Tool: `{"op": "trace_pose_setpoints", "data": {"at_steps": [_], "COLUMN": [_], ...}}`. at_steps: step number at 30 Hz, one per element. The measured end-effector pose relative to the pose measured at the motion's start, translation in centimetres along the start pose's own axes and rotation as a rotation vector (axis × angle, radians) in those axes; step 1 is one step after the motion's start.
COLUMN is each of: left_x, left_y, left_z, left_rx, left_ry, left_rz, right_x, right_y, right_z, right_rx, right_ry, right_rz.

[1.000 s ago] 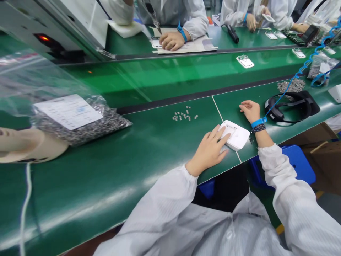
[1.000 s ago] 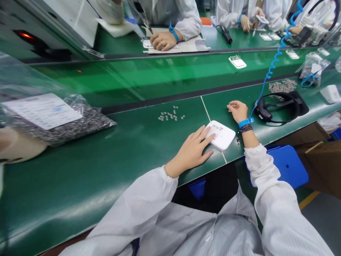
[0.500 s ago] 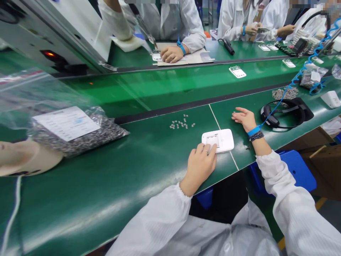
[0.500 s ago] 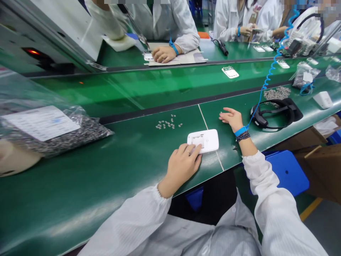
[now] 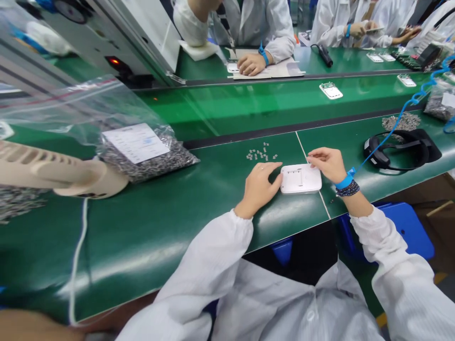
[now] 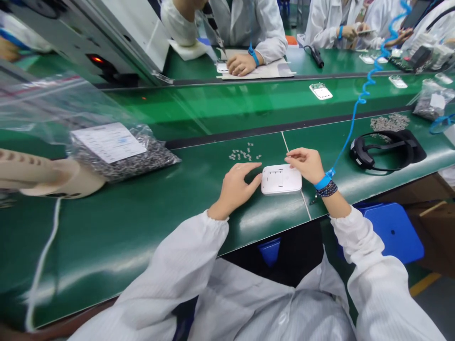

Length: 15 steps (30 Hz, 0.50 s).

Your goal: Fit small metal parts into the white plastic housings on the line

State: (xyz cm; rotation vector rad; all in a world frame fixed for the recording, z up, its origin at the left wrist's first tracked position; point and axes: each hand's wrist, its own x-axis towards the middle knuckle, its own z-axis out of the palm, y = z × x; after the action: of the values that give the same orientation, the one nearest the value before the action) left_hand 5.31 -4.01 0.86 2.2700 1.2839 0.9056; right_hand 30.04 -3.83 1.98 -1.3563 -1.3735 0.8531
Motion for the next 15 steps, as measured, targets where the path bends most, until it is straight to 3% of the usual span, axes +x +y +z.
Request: {"op": "trace_pose_setpoints", "data": {"at_steps": [4,7,11,15], "left_x": [1.4,1.5,1.2,1.2], "left_y": [0.7,1.0,0.9,0.9], "left_z": [0.6,1.3,1.8,1.6], "left_rx": [-0.242,-0.363,-0.371,-0.314], "left_ry": [-0.072,-0.056,-0.019,-0.018], "left_rz": [-0.003,-0.017,-0.027,0.0], "right_x": [-1.3,-1.6,-1.8,-1.9], "right_y": [-1.6,-1.6,-1.2,-1.5], "right_z": [1.9,2.6,2.8,2.7], "right_rx": [-0.108,-0.093,-0.092,-0.193], "right_ry": [-0.075,-0.118,-0.154,-0.159], "right_rz": [-0.122,-0.108,-0.065,-0.149]}}
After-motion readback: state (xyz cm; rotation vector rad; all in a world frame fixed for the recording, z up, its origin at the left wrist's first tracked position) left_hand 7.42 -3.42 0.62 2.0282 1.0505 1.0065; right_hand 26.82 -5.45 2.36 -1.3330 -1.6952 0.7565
